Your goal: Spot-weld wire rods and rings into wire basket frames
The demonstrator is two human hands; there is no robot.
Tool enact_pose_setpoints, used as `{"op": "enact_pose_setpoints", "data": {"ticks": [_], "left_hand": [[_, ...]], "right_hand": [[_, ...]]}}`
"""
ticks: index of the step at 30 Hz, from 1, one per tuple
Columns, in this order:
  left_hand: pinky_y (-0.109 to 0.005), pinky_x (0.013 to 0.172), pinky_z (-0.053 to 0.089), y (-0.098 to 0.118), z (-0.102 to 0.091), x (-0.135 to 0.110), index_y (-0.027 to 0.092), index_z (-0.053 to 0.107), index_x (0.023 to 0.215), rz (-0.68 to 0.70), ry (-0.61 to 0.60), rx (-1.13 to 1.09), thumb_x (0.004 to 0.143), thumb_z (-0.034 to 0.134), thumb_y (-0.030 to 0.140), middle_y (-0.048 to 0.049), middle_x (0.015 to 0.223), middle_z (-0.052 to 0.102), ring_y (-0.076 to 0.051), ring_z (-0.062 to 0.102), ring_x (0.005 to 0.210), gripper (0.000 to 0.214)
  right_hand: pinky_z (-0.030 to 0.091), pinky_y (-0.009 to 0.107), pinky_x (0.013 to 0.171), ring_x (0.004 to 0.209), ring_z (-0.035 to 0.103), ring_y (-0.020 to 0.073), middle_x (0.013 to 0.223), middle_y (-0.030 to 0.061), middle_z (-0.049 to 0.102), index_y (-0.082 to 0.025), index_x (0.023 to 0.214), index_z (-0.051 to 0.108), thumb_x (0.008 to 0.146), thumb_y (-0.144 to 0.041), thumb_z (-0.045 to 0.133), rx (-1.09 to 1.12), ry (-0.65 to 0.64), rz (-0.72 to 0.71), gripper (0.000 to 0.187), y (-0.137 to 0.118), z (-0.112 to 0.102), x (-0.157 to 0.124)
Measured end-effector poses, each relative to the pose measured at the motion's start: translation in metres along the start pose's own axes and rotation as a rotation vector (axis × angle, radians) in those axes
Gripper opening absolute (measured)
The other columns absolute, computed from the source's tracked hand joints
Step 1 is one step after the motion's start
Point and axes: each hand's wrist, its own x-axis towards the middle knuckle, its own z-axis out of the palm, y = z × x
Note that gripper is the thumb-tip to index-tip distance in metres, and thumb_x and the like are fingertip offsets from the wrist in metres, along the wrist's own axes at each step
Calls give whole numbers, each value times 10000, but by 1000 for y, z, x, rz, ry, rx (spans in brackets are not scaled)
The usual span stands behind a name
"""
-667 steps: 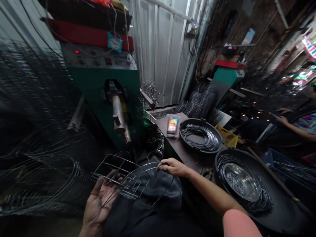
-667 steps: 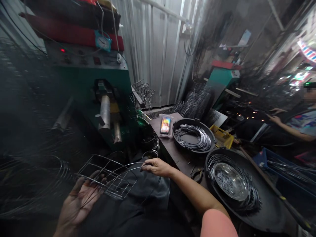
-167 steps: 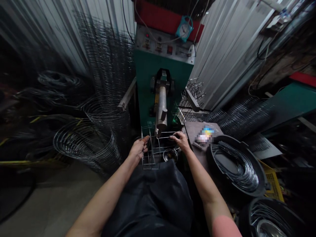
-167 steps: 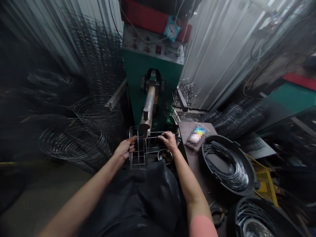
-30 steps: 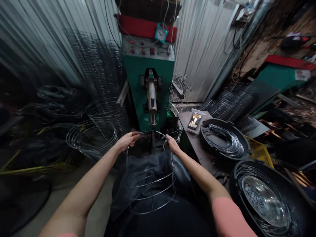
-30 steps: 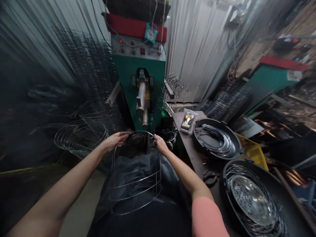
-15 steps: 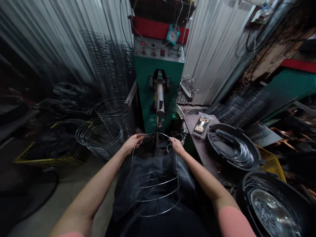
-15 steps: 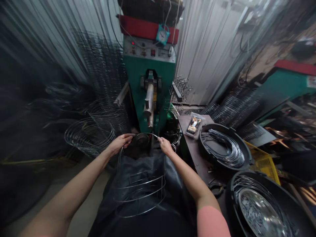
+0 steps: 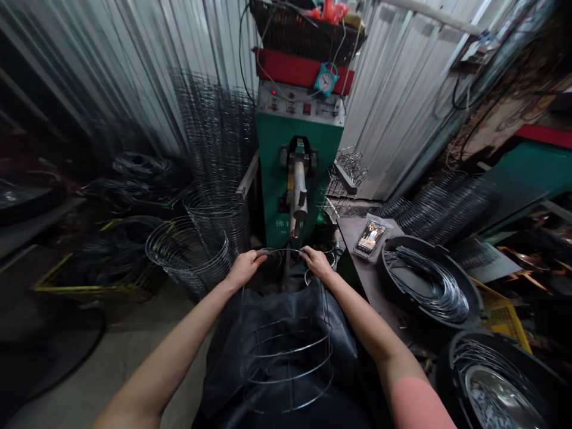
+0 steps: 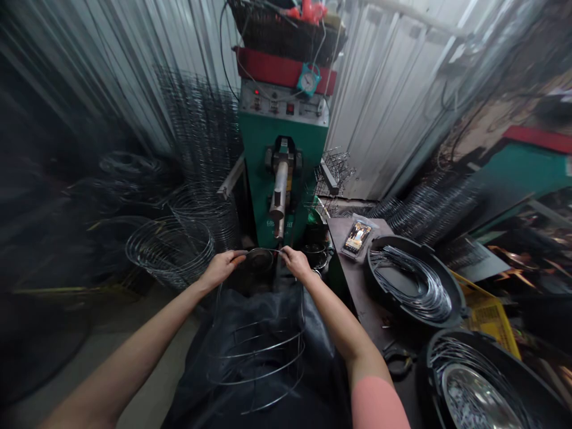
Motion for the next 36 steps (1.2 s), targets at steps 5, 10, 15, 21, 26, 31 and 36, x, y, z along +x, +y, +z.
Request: {"op": "enact_pose_setpoints", "data": {"ticks": [5, 10, 15, 21, 26, 31, 36], "left_hand": [[-264, 617, 480, 3, 6, -3, 171, 616, 1131, 55, -34, -7, 817, 435, 288, -17, 730, 693, -150, 608, 608, 381], [-241, 592, 475, 3, 7, -1, 148, 591, 1160, 106, -76, 60, 819, 418, 215, 1, 630, 661, -131, 599, 553, 389], [-266, 747, 472, 4, 6, 5, 171, 612, 1119, 200, -54, 287, 833, 404, 207, -57, 894, 709, -172, 647, 817, 355], [-257, 755, 459, 16, 8, 8, 203, 591, 1158, 157, -126, 475, 842, 385, 192, -60, 972, 698, -173, 640, 859, 377], [-277, 770, 451, 17, 10, 12, 191, 625, 1102, 160, -100, 396, 861, 391, 281, -86, 994, 686, -202, 630, 878, 348], [-257, 748, 439, 16, 13, 12, 212, 616, 1126, 170, -129, 322, 842, 400, 208, -72, 867, 683, -190, 622, 841, 357], [-264, 735, 437, 20, 14, 21, 193, 624, 1110, 172, -169, 329, 833, 382, 192, -88, 876, 683, -196, 631, 820, 368]], "right_hand": [[391, 225, 662, 826, 622, 165, 942, 51, 674, -274, 1277, 451, 926, -272, 320, -430, -124, -42, 374, -7, -6, -7], [428, 252, 700, 902, 610, 187, 1042, 115, 619, -206, 1286, 412, 900, -150, 274, -611, -212, -73, 414, -17, -10, -7], [435, 255, 742, 948, 592, 182, 1106, 97, 587, -231, 1293, 403, 912, -174, 267, -576, -223, -60, 408, -17, -10, -3], [421, 242, 750, 951, 595, 173, 1073, 71, 612, -308, 1360, 341, 932, -241, 259, -553, -229, -14, 441, -10, -9, -3], [422, 241, 724, 934, 604, 186, 1072, 82, 621, -294, 1331, 382, 926, -227, 266, -516, -213, -39, 427, -8, -7, -1], [432, 266, 727, 919, 611, 202, 1068, 100, 622, -281, 1324, 377, 919, -215, 263, -515, -230, -47, 426, -7, -6, -1], [421, 250, 728, 917, 613, 190, 1054, 96, 636, -256, 1285, 423, 915, -218, 295, -498, -234, -49, 393, -7, -14, 2]]}}
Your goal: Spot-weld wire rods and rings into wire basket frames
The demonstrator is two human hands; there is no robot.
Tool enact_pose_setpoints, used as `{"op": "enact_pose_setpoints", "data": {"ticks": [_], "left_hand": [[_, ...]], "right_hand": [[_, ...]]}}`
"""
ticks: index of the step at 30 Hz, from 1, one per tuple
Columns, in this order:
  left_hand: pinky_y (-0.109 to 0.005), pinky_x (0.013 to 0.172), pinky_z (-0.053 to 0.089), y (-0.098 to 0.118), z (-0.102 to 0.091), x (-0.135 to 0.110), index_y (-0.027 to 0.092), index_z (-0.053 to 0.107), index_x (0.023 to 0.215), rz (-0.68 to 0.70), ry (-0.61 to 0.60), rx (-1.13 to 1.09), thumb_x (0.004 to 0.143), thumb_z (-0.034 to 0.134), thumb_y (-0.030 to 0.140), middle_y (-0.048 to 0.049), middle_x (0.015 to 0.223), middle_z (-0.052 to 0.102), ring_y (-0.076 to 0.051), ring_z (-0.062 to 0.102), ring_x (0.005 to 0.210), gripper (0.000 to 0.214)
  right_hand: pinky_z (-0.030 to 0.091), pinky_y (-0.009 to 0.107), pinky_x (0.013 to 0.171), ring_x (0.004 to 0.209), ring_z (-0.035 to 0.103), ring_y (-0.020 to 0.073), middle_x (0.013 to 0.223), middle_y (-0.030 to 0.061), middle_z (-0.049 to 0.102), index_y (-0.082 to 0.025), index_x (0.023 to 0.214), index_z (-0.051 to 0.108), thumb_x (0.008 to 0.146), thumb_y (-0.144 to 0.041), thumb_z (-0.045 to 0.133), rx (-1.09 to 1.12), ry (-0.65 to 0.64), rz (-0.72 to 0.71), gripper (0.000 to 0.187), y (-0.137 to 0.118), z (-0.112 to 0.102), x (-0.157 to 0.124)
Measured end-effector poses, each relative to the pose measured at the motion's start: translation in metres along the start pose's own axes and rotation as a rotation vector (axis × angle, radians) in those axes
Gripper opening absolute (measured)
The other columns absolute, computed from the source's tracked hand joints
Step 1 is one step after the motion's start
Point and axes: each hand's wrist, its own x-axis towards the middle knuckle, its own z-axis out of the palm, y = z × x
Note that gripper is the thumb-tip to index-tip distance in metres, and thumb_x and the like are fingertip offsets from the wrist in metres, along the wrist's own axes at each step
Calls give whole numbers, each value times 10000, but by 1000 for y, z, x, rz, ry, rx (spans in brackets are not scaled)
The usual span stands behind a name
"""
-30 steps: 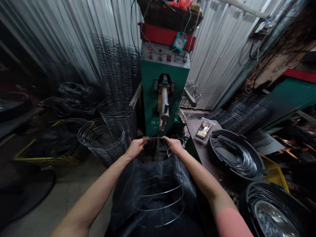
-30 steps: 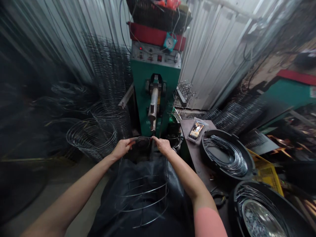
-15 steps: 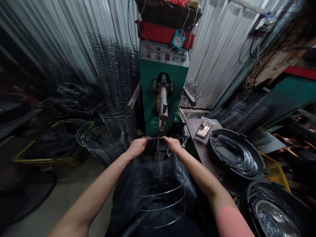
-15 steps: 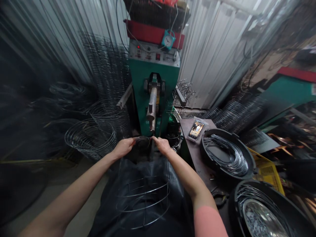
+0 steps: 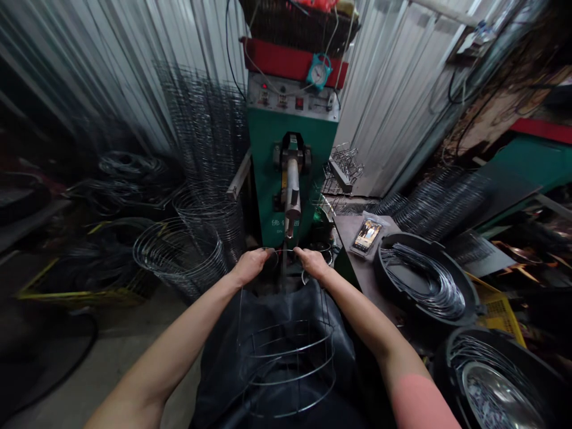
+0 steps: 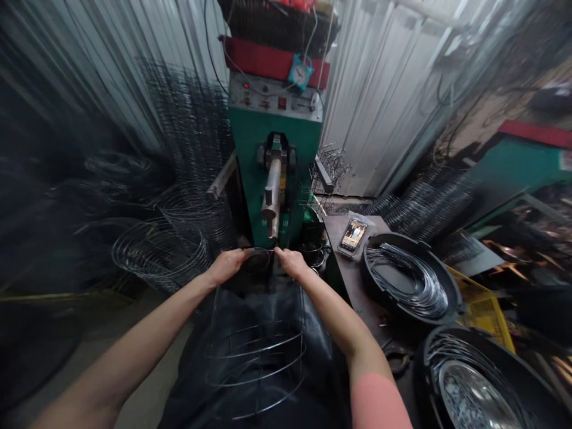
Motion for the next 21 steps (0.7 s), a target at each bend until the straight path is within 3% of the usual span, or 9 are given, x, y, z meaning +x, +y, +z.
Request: {"op": "enact_pose_setpoints", "data": {"ticks": [7, 11, 21], "left_hand": [[-265, 764, 447, -1, -14, 27, 171, 641, 1047, 31, 9, -190, 812, 418, 276, -58, 918, 708, -188, 642, 842, 340], [-270, 755, 451, 4, -16, 34, 181, 650, 1013, 34, -15, -214, 800, 417, 291, -41, 872, 712, -186, 642, 810, 334], [-279, 744, 450, 8, -17, 55, 189, 673, 921, 15, -10, -231, 769, 450, 279, -40, 841, 708, -193, 634, 792, 285]], "right_hand": [[412, 226, 716, 933, 615, 180, 1057, 53, 659, -265, 1274, 459, 925, -247, 303, 118, 82, -43, 383, 15, -17, 9], [412, 219, 718, 921, 621, 171, 1057, 43, 664, -302, 1317, 421, 915, -223, 317, 111, 83, -46, 423, 22, -17, 9], [420, 218, 748, 954, 621, 175, 1071, 43, 672, -271, 1238, 511, 883, -224, 388, 210, 114, 12, 378, 32, -19, 19]]}}
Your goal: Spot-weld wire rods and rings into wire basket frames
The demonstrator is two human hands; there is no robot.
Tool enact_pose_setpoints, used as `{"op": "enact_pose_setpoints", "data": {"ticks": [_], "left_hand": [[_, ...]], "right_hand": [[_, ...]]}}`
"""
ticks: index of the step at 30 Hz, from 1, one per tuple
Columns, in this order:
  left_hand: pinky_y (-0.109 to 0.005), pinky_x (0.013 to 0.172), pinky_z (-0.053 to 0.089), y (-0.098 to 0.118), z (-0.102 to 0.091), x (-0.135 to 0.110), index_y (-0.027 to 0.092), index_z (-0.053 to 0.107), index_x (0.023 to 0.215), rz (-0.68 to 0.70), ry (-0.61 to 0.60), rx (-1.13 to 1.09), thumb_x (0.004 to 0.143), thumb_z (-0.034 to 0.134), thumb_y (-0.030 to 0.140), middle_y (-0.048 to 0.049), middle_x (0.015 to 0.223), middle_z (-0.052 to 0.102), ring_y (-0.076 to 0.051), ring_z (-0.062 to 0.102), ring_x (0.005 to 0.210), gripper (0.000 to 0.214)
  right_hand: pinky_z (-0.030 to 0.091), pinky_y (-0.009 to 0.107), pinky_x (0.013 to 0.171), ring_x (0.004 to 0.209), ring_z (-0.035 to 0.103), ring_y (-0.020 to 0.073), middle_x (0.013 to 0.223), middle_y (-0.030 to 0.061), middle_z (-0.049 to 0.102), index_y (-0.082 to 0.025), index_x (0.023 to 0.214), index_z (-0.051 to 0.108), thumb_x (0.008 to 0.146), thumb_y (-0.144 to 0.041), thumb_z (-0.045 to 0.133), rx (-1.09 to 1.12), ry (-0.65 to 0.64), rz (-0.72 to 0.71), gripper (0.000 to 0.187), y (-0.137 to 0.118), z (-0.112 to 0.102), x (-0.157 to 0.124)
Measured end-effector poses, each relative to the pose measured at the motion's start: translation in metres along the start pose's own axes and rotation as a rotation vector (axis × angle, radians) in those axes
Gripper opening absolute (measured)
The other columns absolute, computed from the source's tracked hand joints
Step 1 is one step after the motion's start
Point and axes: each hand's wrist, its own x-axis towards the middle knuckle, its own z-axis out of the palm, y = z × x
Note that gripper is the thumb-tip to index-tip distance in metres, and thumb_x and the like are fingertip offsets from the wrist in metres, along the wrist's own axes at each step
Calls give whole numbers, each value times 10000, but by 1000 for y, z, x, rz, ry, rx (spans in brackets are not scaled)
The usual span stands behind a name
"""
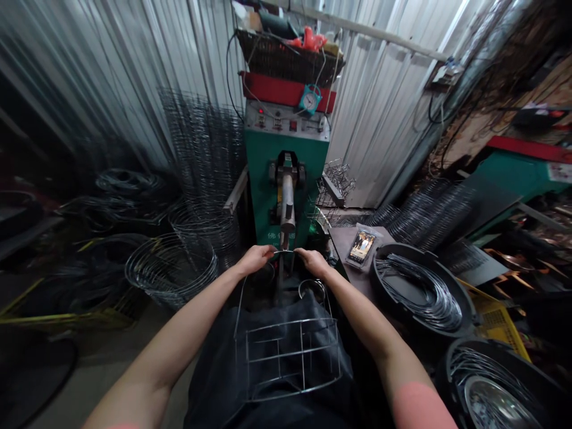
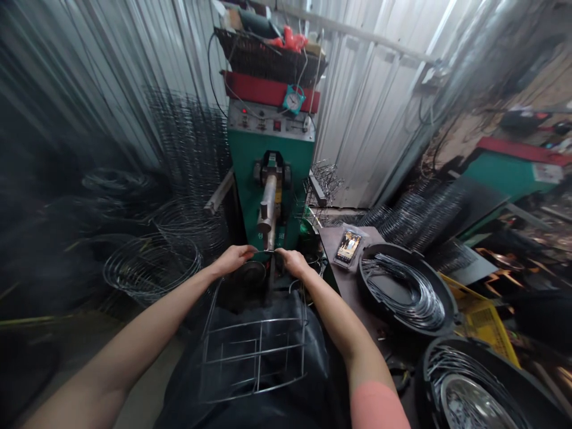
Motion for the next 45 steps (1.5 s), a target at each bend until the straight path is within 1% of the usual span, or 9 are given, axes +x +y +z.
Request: {"op": "enact_pose_setpoints", "data": {"ticks": [3, 8, 13, 22, 27, 32, 35, 41, 45], "left_hand": [[-278, 731, 447, -1, 1, 3, 184, 671, 934, 3, 2, 20, 778, 443, 274, -50, 837, 705, -197, 635, 788, 290], [-273, 739, 435, -1, 3, -2, 200, 655, 970, 11, 12, 48, 802, 426, 266, -56, 863, 705, -197, 634, 825, 292], [-263, 692, 429, 0, 3, -6, 219, 646, 961, 7, 26, 71, 806, 428, 265, -30, 768, 694, -186, 632, 758, 271], [-245, 633, 407, 0, 2, -2, 205, 653, 896, 2, 18, 67, 801, 423, 276, -27, 717, 667, -174, 610, 688, 259], [-248, 632, 409, 1, -1, 0, 191, 663, 872, -9, 18, 41, 780, 446, 283, -36, 716, 671, -178, 609, 683, 253], [-254, 653, 423, 3, -4, -2, 200, 664, 855, 15, -12, 37, 775, 436, 293, -41, 761, 692, -186, 623, 711, 259], [-264, 686, 431, 1, -5, -3, 206, 660, 863, 27, -25, 21, 779, 424, 315, -46, 810, 704, -197, 632, 756, 273], [-291, 723, 435, 1, -7, -1, 180, 654, 912, -13, -59, 43, 771, 426, 334, -81, 870, 707, -228, 637, 808, 309], [-287, 735, 434, 2, -7, -1, 186, 653, 935, -29, -75, 46, 780, 420, 324, -70, 877, 707, -219, 633, 815, 312]], "right_hand": [[419, 222, 738, 949, 623, 179, 1066, 43, 673, -275, 1244, 504, 886, -241, 384, -15, 0, 5, 379, 1, -2, 2], [412, 225, 723, 939, 621, 176, 1056, 43, 673, -286, 1256, 483, 895, -239, 354, -73, -2, -9, 386, 3, 2, 1], [409, 228, 709, 923, 621, 178, 1060, 47, 668, -280, 1267, 463, 887, -221, 360, -110, 0, -22, 398, 1, 4, 1], [407, 225, 704, 937, 625, 185, 1050, 44, 676, -277, 1246, 490, 909, -250, 336, -68, -9, -6, 371, -2, -1, 1], [410, 216, 726, 944, 623, 171, 1066, 33, 673, -279, 1236, 498, 899, -228, 367, -40, -1, 10, 365, -3, -2, 2], [407, 213, 691, 915, 633, 173, 1027, 32, 685, -280, 1172, 540, 918, -289, 354, -19, -5, 34, 315, -5, 0, 1], [397, 214, 679, 905, 631, 172, 1035, 19, 681, -300, 1157, 539, 922, -315, 348, -4, 9, 56, 303, -5, 2, 0], [372, 228, 647, 876, 630, 203, 1000, 52, 684, -271, 1133, 550, 921, -344, 342, 29, 1, 75, 306, -4, 5, 0], [359, 227, 645, 862, 626, 201, 973, 49, 689, -275, 1133, 549, 918, -345, 356, 40, 4, 82, 297, -3, 6, 0]]}}
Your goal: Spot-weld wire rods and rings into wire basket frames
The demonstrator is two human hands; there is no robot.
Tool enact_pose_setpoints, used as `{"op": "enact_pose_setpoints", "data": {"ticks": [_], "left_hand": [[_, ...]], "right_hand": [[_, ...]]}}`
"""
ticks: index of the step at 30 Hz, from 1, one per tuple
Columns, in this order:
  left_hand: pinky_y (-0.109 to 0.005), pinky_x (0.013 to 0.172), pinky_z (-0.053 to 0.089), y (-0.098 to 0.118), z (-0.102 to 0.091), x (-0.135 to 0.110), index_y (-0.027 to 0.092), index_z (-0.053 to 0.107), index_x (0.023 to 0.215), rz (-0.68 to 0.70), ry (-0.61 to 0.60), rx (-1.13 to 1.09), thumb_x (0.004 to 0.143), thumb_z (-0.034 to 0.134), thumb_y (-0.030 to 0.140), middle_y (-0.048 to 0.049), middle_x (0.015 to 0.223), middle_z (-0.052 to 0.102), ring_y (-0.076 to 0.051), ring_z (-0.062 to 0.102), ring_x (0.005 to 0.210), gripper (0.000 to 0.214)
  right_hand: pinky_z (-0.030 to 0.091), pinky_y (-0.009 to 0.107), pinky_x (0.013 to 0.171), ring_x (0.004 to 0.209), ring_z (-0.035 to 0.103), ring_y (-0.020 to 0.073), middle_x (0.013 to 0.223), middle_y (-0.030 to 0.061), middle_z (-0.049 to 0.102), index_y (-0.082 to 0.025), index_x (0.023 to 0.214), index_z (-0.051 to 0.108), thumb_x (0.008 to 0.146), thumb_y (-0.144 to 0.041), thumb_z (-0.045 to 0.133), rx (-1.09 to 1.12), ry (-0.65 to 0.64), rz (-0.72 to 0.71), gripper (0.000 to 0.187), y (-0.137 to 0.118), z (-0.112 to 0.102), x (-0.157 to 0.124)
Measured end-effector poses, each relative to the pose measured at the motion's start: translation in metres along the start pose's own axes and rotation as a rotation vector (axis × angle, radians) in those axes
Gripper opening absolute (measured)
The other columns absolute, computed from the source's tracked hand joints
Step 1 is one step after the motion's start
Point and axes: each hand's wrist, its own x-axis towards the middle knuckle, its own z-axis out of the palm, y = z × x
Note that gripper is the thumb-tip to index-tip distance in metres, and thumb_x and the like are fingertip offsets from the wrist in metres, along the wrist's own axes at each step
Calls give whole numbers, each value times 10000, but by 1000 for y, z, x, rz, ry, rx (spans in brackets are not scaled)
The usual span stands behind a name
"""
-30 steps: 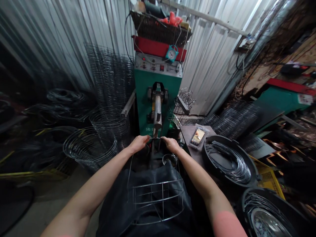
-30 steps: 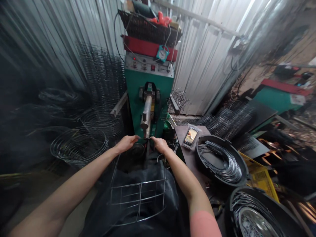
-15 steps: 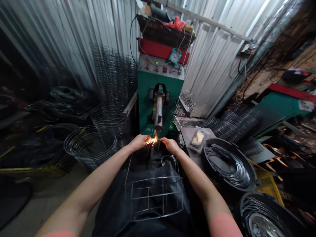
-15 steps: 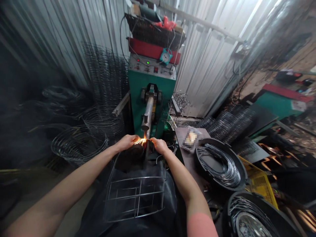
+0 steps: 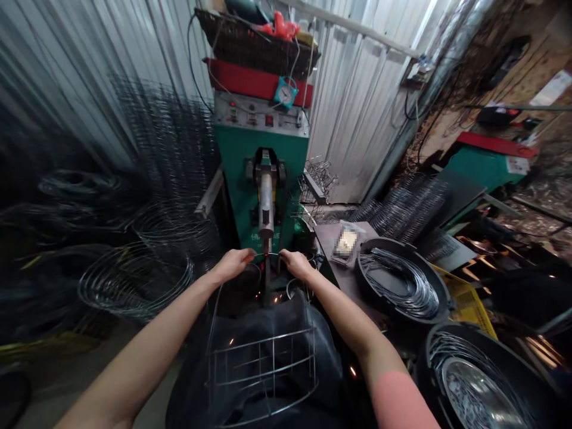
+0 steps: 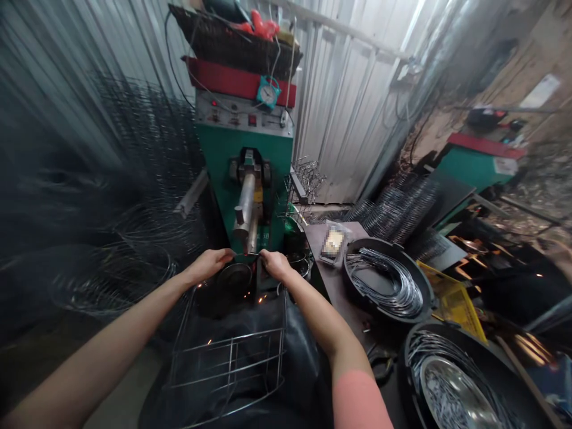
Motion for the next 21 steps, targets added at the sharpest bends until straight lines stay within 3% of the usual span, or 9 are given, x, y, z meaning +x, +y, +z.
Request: {"op": "enact_pose_setpoints", "data": {"ticks": [9, 16, 21], "left_hand": [[-267, 675, 413, -2, 0, 4, 167, 666, 900, -6, 10, 23, 781, 427, 301, -59, 761, 683, -195, 610, 718, 299], [-255, 644, 398, 0, 3, 3, 182, 670, 906, -40, 32, -12, 768, 457, 304, -27, 669, 644, -171, 572, 646, 281], [-262, 557, 403, 3, -10, -20, 173, 654, 976, -102, -5, -124, 748, 503, 380, -13, 609, 618, -163, 549, 558, 343]], "right_hand": [[309, 210, 588, 750, 609, 156, 855, 39, 687, -246, 1021, 592, 912, -321, 384, 58, 41, -6, 247, 4, 4, 4], [276, 201, 553, 598, 491, 115, 660, -1, 591, -199, 795, 590, 882, -321, 440, 233, 124, 6, 212, 5, 12, 1], [270, 202, 532, 548, 395, 103, 557, -36, 465, -190, 650, 516, 845, -363, 451, 384, 193, -47, 269, 3, 25, -14]]}}
